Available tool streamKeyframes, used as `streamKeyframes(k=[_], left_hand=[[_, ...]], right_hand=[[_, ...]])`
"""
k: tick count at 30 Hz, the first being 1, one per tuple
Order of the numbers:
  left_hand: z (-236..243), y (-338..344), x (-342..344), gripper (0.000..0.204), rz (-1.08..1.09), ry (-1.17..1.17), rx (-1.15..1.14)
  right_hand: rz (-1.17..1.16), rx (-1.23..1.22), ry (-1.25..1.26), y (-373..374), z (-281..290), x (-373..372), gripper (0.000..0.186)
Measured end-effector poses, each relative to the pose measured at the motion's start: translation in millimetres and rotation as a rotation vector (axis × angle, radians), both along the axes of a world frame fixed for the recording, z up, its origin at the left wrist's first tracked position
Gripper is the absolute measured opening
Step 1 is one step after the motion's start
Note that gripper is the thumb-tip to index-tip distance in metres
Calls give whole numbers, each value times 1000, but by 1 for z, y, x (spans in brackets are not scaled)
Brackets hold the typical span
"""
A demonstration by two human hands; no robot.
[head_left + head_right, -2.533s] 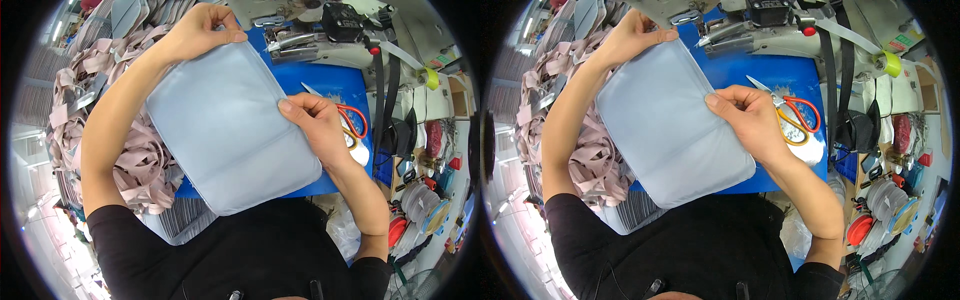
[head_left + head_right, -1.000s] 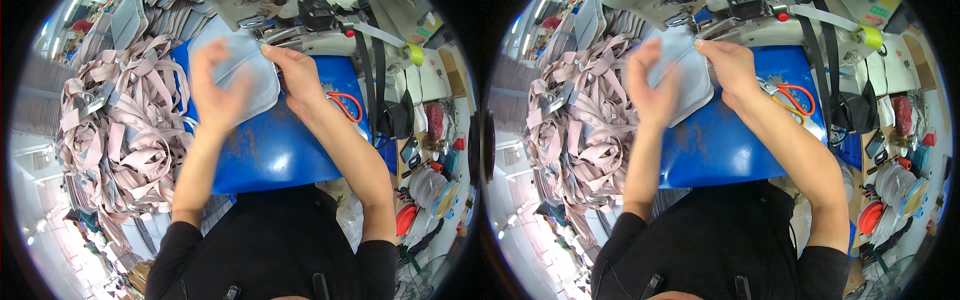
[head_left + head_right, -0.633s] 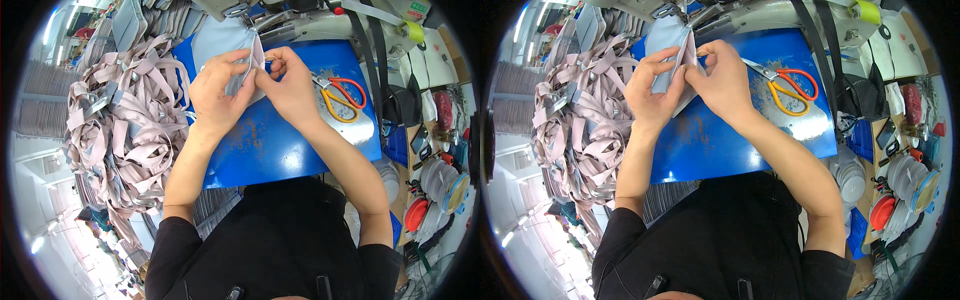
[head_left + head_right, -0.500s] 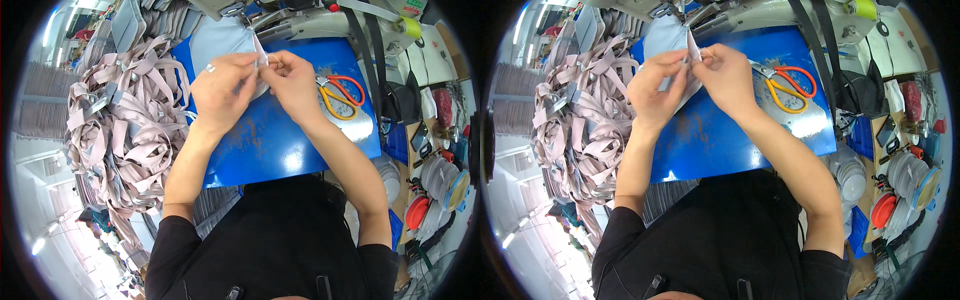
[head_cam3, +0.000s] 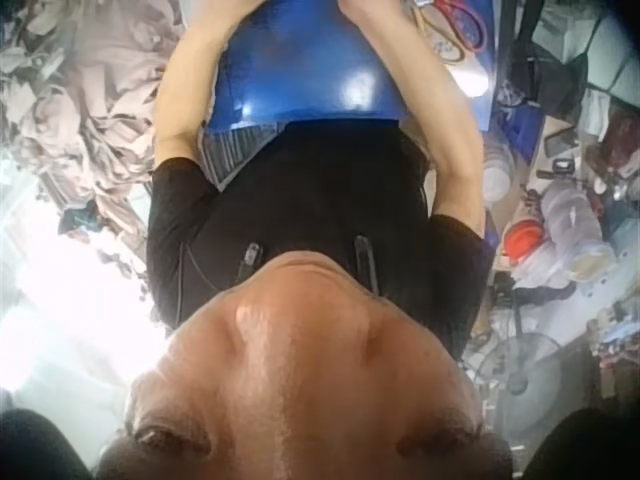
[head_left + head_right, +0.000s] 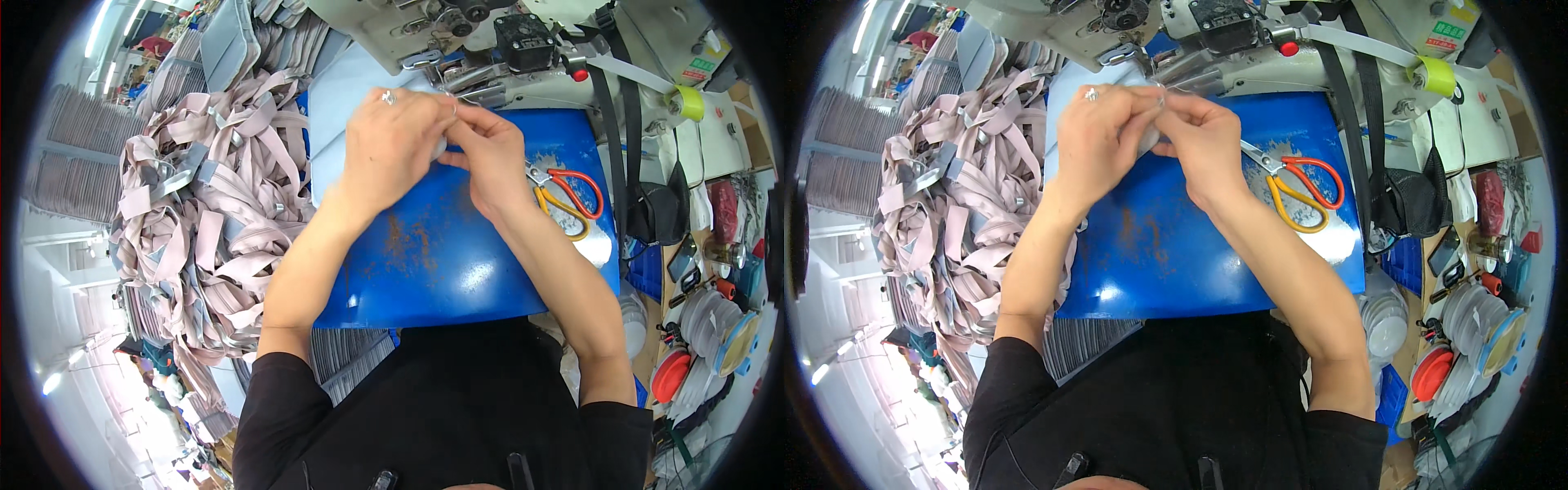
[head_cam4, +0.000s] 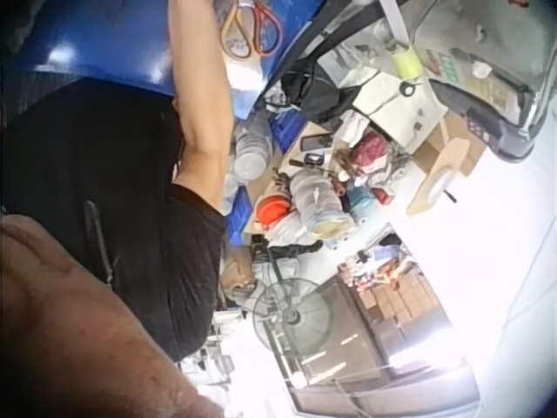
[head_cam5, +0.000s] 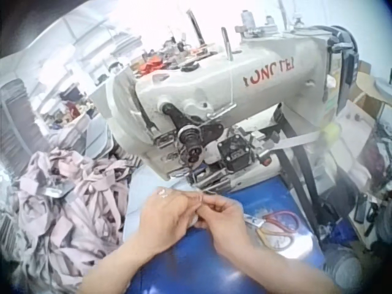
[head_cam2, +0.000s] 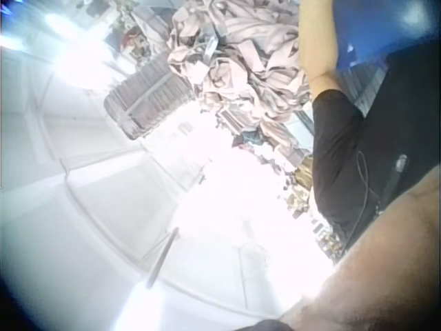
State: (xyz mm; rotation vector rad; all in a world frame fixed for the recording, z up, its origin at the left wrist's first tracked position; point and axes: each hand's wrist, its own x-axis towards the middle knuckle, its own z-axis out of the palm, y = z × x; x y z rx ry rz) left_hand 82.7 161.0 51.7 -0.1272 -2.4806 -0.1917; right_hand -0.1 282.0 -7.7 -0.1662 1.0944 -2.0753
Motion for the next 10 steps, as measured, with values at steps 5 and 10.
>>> streamKeyframes(k=[5,10], left_hand=[[-12,24,15,12,-4,103,142],[-44,43,52,42,269,-21,264]], right_hand=[[-97,27,-55,-16,-4,-1,22],[-145,99,25,-10,11,4,26]])
